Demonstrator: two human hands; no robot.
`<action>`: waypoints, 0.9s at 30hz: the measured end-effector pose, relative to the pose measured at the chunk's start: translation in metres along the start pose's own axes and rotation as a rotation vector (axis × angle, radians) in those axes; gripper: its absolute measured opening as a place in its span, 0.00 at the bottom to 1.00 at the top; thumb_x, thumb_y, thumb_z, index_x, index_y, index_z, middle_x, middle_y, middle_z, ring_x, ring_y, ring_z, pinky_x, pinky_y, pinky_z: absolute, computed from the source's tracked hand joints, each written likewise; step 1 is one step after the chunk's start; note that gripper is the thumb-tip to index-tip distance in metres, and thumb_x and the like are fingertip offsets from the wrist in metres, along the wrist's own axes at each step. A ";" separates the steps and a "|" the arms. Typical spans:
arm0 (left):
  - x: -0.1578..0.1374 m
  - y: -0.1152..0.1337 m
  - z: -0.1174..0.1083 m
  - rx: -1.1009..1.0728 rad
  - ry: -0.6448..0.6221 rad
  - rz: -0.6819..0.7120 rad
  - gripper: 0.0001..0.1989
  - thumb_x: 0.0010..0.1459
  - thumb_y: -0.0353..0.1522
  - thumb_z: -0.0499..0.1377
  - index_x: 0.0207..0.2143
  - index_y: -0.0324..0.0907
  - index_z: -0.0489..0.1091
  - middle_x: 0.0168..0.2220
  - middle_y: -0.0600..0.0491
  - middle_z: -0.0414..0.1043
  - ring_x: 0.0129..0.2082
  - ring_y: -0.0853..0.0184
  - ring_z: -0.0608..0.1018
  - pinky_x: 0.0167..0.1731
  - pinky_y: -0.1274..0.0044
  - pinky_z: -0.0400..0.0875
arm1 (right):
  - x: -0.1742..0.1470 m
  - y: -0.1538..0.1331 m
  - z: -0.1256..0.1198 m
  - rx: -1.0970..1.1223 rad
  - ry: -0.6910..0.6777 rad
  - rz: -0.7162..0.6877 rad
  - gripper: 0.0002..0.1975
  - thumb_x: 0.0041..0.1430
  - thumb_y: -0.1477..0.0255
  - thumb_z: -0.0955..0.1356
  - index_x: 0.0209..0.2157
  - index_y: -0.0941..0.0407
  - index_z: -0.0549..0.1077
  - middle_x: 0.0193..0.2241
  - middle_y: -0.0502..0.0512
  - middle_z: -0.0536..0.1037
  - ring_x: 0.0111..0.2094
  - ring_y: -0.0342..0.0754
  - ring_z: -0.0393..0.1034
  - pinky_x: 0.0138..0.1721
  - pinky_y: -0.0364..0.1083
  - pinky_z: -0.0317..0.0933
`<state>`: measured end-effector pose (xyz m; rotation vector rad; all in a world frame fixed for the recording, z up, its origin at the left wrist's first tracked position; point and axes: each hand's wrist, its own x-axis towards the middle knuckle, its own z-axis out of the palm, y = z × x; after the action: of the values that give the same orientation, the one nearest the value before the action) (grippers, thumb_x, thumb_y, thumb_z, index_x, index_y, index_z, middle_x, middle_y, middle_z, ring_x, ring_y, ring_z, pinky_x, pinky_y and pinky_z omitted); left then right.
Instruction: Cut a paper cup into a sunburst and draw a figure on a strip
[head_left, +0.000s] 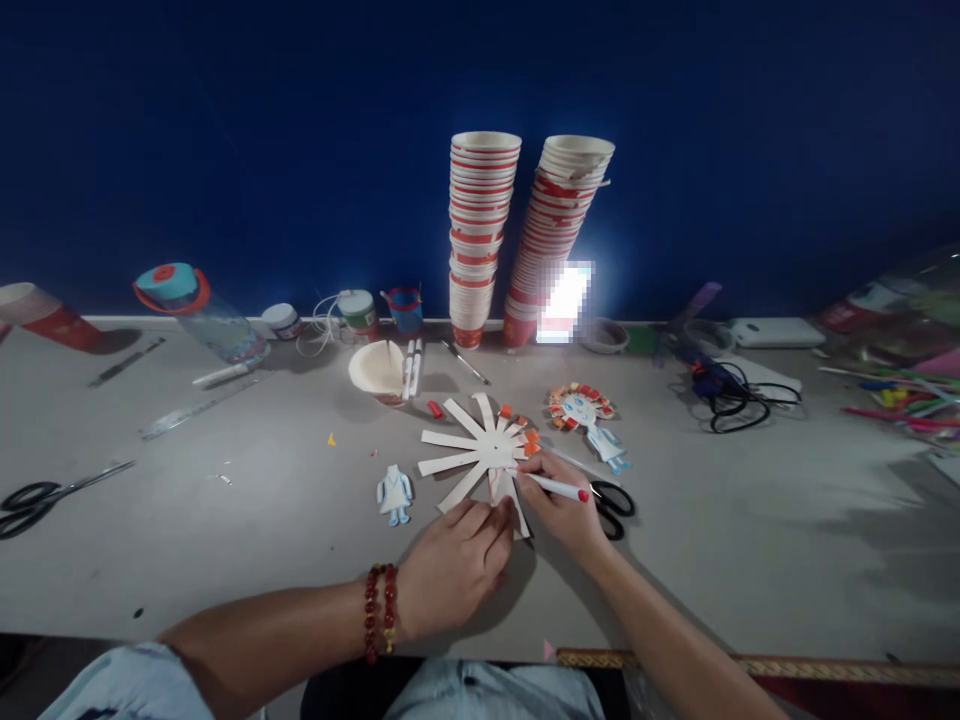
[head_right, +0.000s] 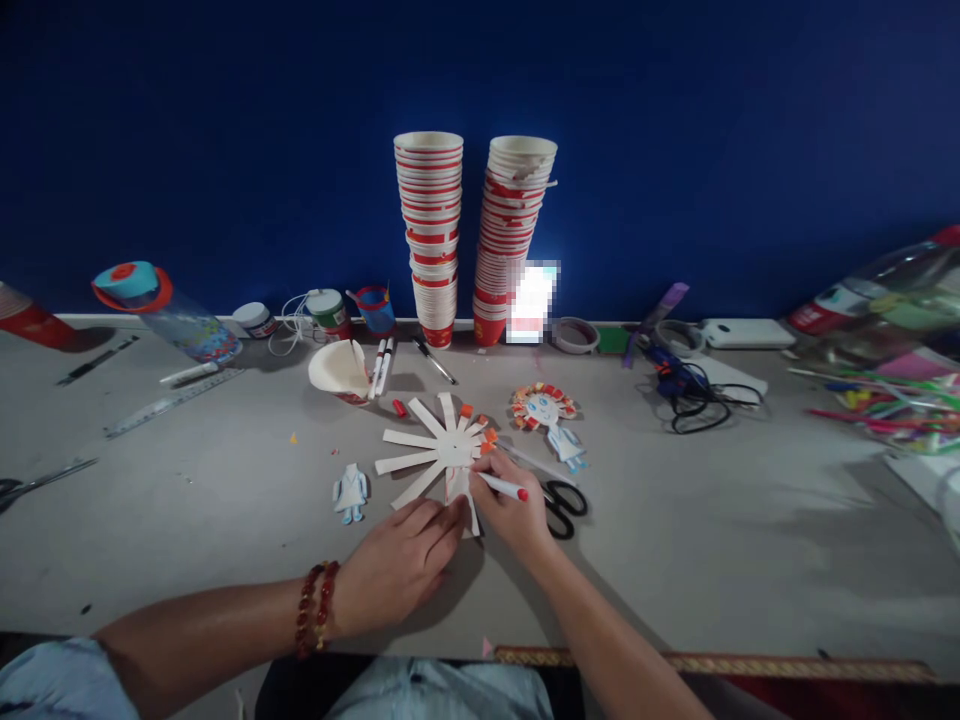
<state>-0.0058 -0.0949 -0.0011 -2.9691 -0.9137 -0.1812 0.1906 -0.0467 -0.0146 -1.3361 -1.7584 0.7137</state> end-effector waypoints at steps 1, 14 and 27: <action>0.000 0.000 0.000 -0.001 0.002 -0.002 0.28 0.66 0.41 0.51 0.61 0.30 0.60 0.60 0.40 0.64 0.53 0.57 0.68 0.54 0.68 0.57 | 0.000 0.000 0.000 -0.006 0.002 -0.003 0.07 0.58 0.71 0.64 0.27 0.55 0.70 0.23 0.49 0.73 0.24 0.45 0.67 0.28 0.43 0.59; -0.001 0.001 0.000 0.005 -0.009 0.005 0.28 0.66 0.40 0.51 0.61 0.28 0.59 0.61 0.39 0.63 0.54 0.56 0.67 0.55 0.67 0.57 | 0.000 0.003 0.002 -0.011 0.000 -0.009 0.06 0.58 0.71 0.64 0.28 0.55 0.70 0.23 0.48 0.73 0.25 0.45 0.67 0.28 0.43 0.59; 0.001 0.001 -0.002 0.012 -0.017 0.000 0.29 0.66 0.40 0.51 0.62 0.28 0.58 0.60 0.39 0.63 0.54 0.56 0.66 0.55 0.68 0.57 | 0.001 0.002 0.001 -0.045 -0.012 -0.022 0.06 0.58 0.71 0.64 0.28 0.55 0.70 0.24 0.49 0.74 0.25 0.45 0.68 0.29 0.43 0.58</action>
<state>-0.0047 -0.0953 0.0013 -2.9647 -0.9129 -0.1509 0.1907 -0.0457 -0.0166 -1.3427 -1.8053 0.6747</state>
